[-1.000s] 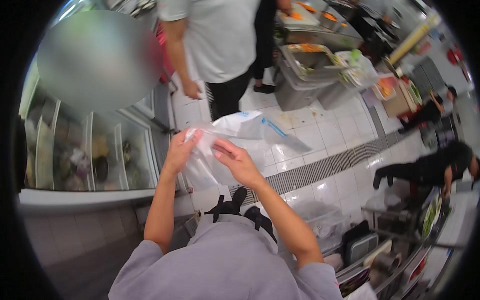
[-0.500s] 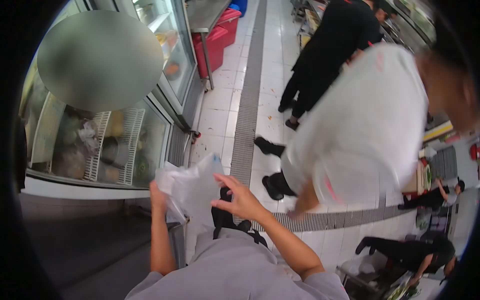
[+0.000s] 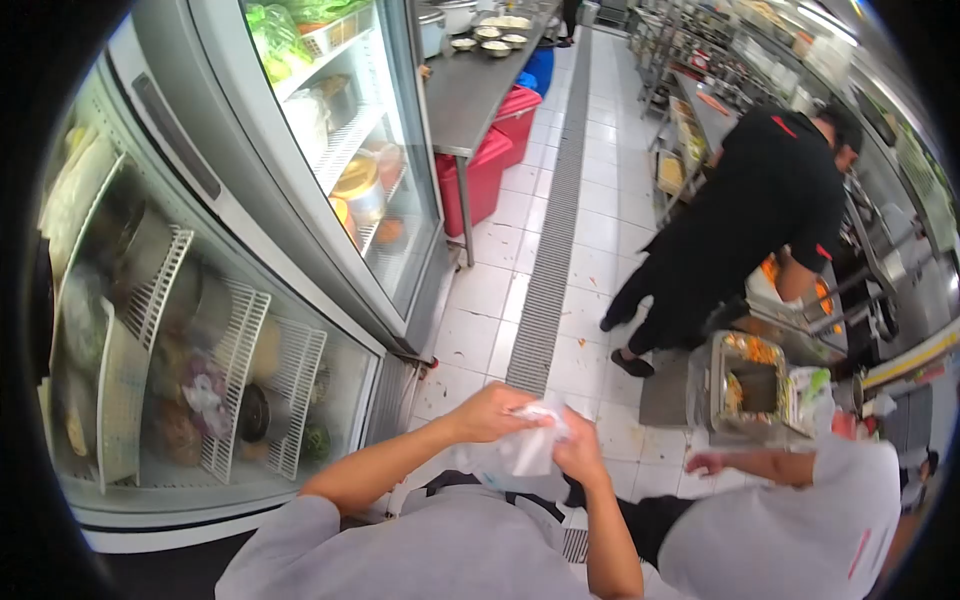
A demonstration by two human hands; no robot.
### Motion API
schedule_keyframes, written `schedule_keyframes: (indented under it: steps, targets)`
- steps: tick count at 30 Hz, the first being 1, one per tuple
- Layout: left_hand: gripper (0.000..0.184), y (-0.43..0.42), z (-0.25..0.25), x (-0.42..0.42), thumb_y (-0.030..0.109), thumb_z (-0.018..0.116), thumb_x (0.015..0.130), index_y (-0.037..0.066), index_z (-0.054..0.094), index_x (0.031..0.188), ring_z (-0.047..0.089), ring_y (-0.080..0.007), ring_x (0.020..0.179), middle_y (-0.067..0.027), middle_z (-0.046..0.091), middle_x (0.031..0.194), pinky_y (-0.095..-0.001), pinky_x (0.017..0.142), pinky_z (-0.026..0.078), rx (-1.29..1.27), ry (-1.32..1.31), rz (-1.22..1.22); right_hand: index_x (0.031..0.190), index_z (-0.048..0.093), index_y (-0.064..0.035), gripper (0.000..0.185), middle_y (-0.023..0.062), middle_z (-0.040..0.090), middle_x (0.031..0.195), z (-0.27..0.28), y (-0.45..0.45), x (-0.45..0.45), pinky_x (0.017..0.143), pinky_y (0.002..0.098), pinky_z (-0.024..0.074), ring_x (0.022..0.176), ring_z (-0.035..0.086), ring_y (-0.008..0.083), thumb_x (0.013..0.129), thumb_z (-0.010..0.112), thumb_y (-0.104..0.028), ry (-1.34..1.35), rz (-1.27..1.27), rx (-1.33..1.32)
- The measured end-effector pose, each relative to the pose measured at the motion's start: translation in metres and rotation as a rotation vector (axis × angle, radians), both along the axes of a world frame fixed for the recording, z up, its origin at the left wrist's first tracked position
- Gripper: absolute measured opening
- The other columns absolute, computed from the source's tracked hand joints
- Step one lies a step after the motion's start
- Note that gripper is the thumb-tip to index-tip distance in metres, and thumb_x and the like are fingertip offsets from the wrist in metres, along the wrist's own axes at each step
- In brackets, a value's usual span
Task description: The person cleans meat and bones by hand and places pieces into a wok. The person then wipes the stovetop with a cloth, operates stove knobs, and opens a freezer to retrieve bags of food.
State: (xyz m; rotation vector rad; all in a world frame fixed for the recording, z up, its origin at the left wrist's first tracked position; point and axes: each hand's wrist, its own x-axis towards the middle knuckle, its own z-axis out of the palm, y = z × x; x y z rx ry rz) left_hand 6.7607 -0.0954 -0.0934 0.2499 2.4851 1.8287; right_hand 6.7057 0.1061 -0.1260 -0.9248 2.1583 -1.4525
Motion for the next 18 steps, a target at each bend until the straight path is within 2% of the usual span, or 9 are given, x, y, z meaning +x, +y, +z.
schedule_keyframes:
  steps: [2, 4, 9, 11, 12, 14, 15, 17, 18]
  targets:
    - [0.028, -0.008, -0.009, -0.038, 0.028, 0.066, 0.088, 0.003, 0.067, 0.101, 0.063, -0.0239, 0.066, -0.0141, 0.066, 0.078, -0.0326, 0.063, 0.048, -0.042, 0.077, -0.034, 0.11, 0.062, -0.0004, 0.047, 0.0193, 0.065, 0.097, -0.006, 0.012, -0.023, 0.08, 0.037, 0.05, 0.089, 0.063, 0.0347, 0.063, 0.068, -0.005, 0.042, -0.179, 0.143]
    - [0.03, -0.016, -0.013, -0.08, 0.032, 0.065, 0.088, 0.004, 0.068, 0.099, 0.06, -0.0341, 0.068, -0.015, 0.066, 0.081, -0.0371, 0.063, 0.048, -0.17, 0.115, -0.173, 0.109, 0.063, -0.0015, 0.05, 0.0185, 0.065, 0.101, -0.023, 0.021, -0.051, 0.085, 0.0399, 0.0481, 0.095, 0.061, 0.0364, 0.059, 0.067, -0.004, 0.118, -0.25, 0.206]
    - [0.031, -0.037, -0.03, -0.179, 0.035, 0.062, 0.089, 0.004, 0.066, 0.091, 0.056, -0.0369, 0.066, -0.0166, 0.062, 0.076, -0.0391, 0.061, 0.046, -0.06, 0.175, -0.143, 0.109, 0.064, -0.003, 0.049, 0.0178, 0.065, 0.104, -0.032, -0.002, -0.145, 0.089, 0.0415, 0.046, 0.099, 0.059, 0.0367, 0.06, 0.071, -0.005, 0.154, -0.318, 0.305]
    - [0.031, -0.069, -0.025, -0.218, 0.035, 0.062, 0.089, 0.004, 0.066, 0.091, 0.053, -0.0371, 0.064, -0.0166, 0.061, 0.075, -0.0381, 0.061, 0.046, -0.115, -0.015, -0.102, 0.109, 0.064, -0.0034, 0.049, 0.0174, 0.065, 0.104, -0.027, -0.033, -0.201, 0.09, 0.0419, 0.0458, 0.098, 0.059, 0.0369, 0.06, 0.073, -0.007, 0.167, -0.292, 0.293]
    - [0.031, -0.089, -0.024, -0.233, 0.035, 0.062, 0.089, 0.004, 0.066, 0.091, 0.053, -0.0371, 0.064, -0.0166, 0.061, 0.075, -0.0381, 0.061, 0.046, -0.134, -0.011, -0.063, 0.108, 0.064, -0.0038, 0.05, 0.0161, 0.065, 0.103, -0.018, -0.053, -0.228, 0.089, 0.0419, 0.046, 0.098, 0.059, 0.0359, 0.06, 0.075, -0.008, 0.15, -0.222, 0.28]
    - [0.028, -0.126, -0.03, -0.255, 0.031, 0.062, 0.09, 0.004, 0.066, 0.094, 0.055, -0.0304, 0.06, -0.0139, 0.063, 0.072, -0.0352, 0.06, 0.047, -0.24, 0.037, 0.138, 0.11, 0.064, -0.0064, 0.051, 0.0124, 0.065, 0.105, -0.016, -0.09, -0.283, 0.092, 0.041, 0.0437, 0.099, 0.059, 0.0319, 0.061, 0.078, -0.011, 0.234, -0.043, 0.269]
    - [0.028, -0.143, -0.033, -0.262, 0.031, 0.062, 0.09, 0.004, 0.066, 0.094, 0.055, -0.0304, 0.06, -0.0139, 0.063, 0.072, -0.0352, 0.06, 0.047, -0.246, 0.038, 0.168, 0.11, 0.064, -0.0064, 0.051, 0.0124, 0.065, 0.105, -0.013, -0.114, -0.309, 0.092, 0.041, 0.0437, 0.099, 0.059, 0.0319, 0.061, 0.078, -0.011, 0.241, -0.014, 0.26]
    - [0.026, -0.175, -0.035, -0.271, 0.028, 0.062, 0.091, 0.003, 0.065, 0.094, 0.056, -0.0193, 0.058, -0.0109, 0.061, 0.068, -0.0326, 0.059, 0.047, 0.114, -0.205, 0.495, 0.113, 0.062, -0.009, 0.052, 0.0109, 0.065, 0.106, -0.003, -0.169, -0.367, 0.096, 0.0396, 0.0398, 0.1, 0.059, 0.0289, 0.064, 0.077, -0.011, 0.463, 0.302, 0.273]
    - [0.025, -0.19, -0.036, -0.273, 0.027, 0.063, 0.091, 0.003, 0.066, 0.095, 0.056, -0.0152, 0.06, -0.0089, 0.061, 0.067, -0.0316, 0.059, 0.047, 0.096, -0.188, 0.577, 0.116, 0.06, -0.0109, 0.053, 0.0101, 0.065, 0.106, -0.003, -0.194, -0.393, 0.097, 0.0393, 0.0368, 0.099, 0.059, 0.0278, 0.066, 0.076, -0.01, 0.456, 0.411, 0.297]
